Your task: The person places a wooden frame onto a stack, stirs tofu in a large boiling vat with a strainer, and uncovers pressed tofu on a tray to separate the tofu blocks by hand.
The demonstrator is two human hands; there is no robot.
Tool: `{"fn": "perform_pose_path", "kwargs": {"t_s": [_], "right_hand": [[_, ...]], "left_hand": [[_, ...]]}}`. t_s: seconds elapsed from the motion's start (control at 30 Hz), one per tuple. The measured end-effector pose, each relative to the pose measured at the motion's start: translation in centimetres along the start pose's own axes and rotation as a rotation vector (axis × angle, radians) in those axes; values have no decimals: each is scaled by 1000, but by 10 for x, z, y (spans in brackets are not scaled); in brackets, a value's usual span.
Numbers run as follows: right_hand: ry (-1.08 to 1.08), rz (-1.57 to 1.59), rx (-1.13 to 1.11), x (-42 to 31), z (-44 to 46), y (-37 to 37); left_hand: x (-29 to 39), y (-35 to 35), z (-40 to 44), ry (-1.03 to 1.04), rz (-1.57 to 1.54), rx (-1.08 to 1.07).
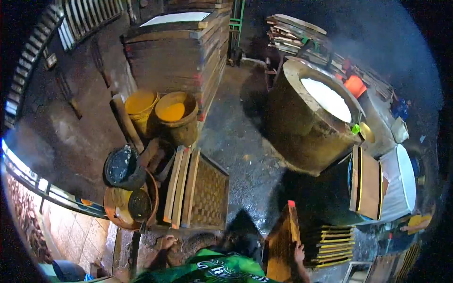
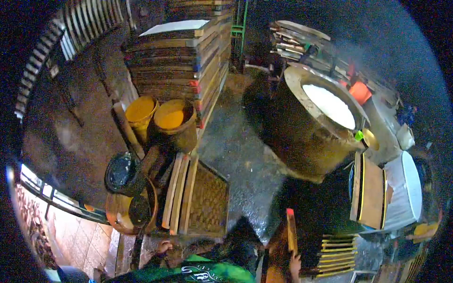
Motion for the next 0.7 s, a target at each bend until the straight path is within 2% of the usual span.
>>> {"fn": "perform_pose_path", "kwargs": {"t_s": [0.03, 0.1, 0.17, 0.2, 0.23, 0.27, 0.3, 0.33, 0.37, 0.43, 0.5, 0.6, 0.63, 0.7], "right_hand": [[-52, 12, 19, -13, 42, -38], [-229, -144, 106, -47, 148, -83], [-499, -198, 598, -85, 252, -131], [-582, -239, 869, -101, 300, -153], [-599, -64, 751, -104, 328, -194], [-579, 126, 612, -109, 352, -249], [-547, 305, 499, -110, 371, -298], [-543, 431, 437, -106, 371, -350], [-555, 533, 388, -102, 368, -406], [-597, 691, 342, -96, 363, -508], [-646, 797, 298, -89, 355, -584], [-700, 881, 216, -77, 355, -655], [-717, 895, 193, -77, 362, -672], [-743, 900, 167, -86, 385, -714]], "left_hand": [[1, 22, 24, 3, 0, 0], [20, 68, 83, 130, -250, 158], [42, 125, 114, 233, -491, 326], [59, 162, 141, 119, -241, 324], [181, 230, 142, 3, 4, 297], [166, 259, 201, 2, -229, 203], [182, 301, 244, -47, -293, 192], [226, 347, 263, -79, -312, 193], [245, 386, 288, -49, -342, 119], [269, 453, 346, -129, -332, 152], [200, 506, 457, -189, -451, 37], [262, 591, 495, 193, -140, -214], [276, 632, 506, -341, -512, -185], [333, 687, 554, -373, -771, -350]]}}
Point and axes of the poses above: each hand's wrist, its own z-axis towards the middle knuckle, its own y-axis out of the palm, x = y × z, the point moved 5 cm from there along z, towards the middle knuckle, and after that the axes turned 9 degrees about y, right-handed, at the moved point
